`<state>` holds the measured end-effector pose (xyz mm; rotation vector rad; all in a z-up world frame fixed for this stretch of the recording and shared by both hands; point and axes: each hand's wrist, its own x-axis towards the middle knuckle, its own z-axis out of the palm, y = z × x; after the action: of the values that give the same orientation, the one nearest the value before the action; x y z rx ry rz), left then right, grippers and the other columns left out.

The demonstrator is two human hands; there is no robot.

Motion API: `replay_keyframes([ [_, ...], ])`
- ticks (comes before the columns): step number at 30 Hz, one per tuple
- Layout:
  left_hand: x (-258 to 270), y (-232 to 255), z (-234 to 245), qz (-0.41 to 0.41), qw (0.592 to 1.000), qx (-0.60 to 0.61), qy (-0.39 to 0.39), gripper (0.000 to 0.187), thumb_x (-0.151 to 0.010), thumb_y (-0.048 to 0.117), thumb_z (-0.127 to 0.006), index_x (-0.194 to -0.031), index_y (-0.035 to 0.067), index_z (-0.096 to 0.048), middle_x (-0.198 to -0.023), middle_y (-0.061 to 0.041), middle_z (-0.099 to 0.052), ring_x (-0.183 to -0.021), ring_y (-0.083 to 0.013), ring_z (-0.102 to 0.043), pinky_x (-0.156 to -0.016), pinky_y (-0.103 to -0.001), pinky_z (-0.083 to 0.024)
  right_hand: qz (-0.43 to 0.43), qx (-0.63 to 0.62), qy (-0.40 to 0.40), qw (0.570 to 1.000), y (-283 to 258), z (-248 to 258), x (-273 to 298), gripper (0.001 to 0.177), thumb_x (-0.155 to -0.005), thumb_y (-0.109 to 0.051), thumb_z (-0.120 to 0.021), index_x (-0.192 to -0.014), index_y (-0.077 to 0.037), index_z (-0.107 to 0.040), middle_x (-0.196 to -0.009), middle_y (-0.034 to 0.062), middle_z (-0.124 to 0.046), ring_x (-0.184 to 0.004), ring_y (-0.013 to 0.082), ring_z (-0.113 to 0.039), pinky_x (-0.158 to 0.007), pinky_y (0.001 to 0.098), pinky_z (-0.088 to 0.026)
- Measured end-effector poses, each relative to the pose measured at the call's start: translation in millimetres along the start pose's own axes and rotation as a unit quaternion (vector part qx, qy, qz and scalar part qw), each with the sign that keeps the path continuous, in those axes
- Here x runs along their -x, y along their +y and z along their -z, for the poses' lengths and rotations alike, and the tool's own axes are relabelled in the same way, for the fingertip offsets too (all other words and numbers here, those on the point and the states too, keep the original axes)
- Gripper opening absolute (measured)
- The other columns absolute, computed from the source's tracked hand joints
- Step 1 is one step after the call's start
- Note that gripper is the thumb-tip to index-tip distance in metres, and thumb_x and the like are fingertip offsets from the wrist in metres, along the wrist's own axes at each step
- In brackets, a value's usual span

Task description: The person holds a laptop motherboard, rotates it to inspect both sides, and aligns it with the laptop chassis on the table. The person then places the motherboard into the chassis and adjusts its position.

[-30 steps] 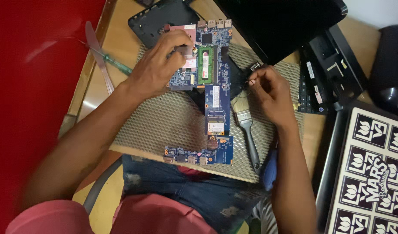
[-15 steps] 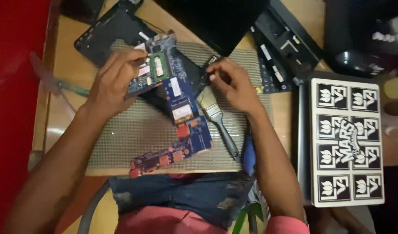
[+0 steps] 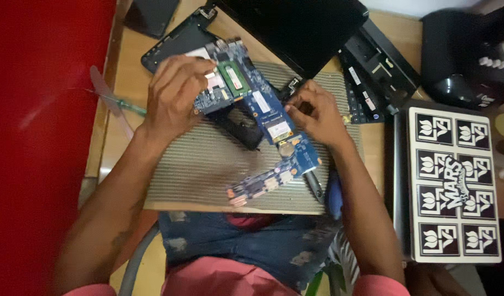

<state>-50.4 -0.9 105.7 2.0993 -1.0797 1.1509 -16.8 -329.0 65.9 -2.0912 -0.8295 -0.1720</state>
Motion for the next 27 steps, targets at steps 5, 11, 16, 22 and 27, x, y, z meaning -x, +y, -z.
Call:
replay_keyframes([
  [5,26.5,-31.3,-6.3,0.005,0.997,-0.068,0.018,0.019,-0.108,0.004,-0.057,-0.089,0.005,-0.057,-0.111,-0.014,-0.07,-0.096,-0.0395,-0.066,-0.08,-0.049,-0.047,0.012,0.051,0.018,0.998,22.0,-4.8,6.0,0.013,-0.087,-0.015,-0.083,-0.089,-0.008,-0.072,-0.083,0.0135,-0.058,-0.078,0.0385,-0.063,-0.072,0.0455,-0.049],
  [11,28.6,-32.7,13.5,0.041,0.988,-0.112,-0.094,0.019,-0.082,-0.005,-0.066,-0.091,0.01,-0.057,-0.109,-0.008,-0.066,-0.103,-0.0354,-0.061,-0.083,-0.044,-0.04,0.023,0.037,0.027,0.999,29.8,1.6,7.7,0.018,-0.088,-0.023,-0.083,-0.088,-0.008,-0.072,-0.083,0.0127,-0.057,-0.079,0.038,-0.063,-0.073,0.0447,-0.049],
  [16,30.7,-27.8,14.7,0.047,0.949,-0.231,-0.21,0.066,-0.048,-0.001,-0.084,-0.107,0.009,-0.055,-0.123,-0.005,-0.062,-0.106,-0.0286,-0.054,-0.076,-0.039,-0.038,0.013,0.072,-0.002,0.997,11.2,6.4,6.1,0.028,-0.095,-0.035,-0.073,-0.088,-0.008,-0.068,-0.088,0.0055,-0.059,-0.08,0.0201,-0.057,-0.069,0.0368,-0.043],
  [22,39.0,-11.9,20.9,0.07,0.947,-0.207,-0.237,0.031,-0.077,0.003,-0.074,-0.105,0.008,-0.063,-0.103,-0.012,-0.06,-0.096,-0.0351,-0.057,-0.074,-0.043,-0.04,0.022,-0.009,0.014,1.0,18.4,7.5,6.4,0.013,-0.083,-0.007,-0.082,-0.089,-0.003,-0.071,-0.087,0.0179,-0.062,-0.085,0.0409,-0.066,-0.078,0.0465,-0.049],
  [27,68.4,-15.4,32.7,0.124,0.948,-0.157,-0.248,0.043,-0.069,0.026,-0.068,-0.11,0.014,-0.064,-0.123,-0.007,-0.062,-0.112,-0.0314,-0.056,-0.08,-0.042,-0.035,0.013,0.007,-0.004,1.0,35.0,6.7,10.8,0.013,-0.082,-0.01,-0.083,-0.091,-0.007,-0.074,-0.09,0.0158,-0.063,-0.087,0.0394,-0.066,-0.079,0.0477,-0.049],
])
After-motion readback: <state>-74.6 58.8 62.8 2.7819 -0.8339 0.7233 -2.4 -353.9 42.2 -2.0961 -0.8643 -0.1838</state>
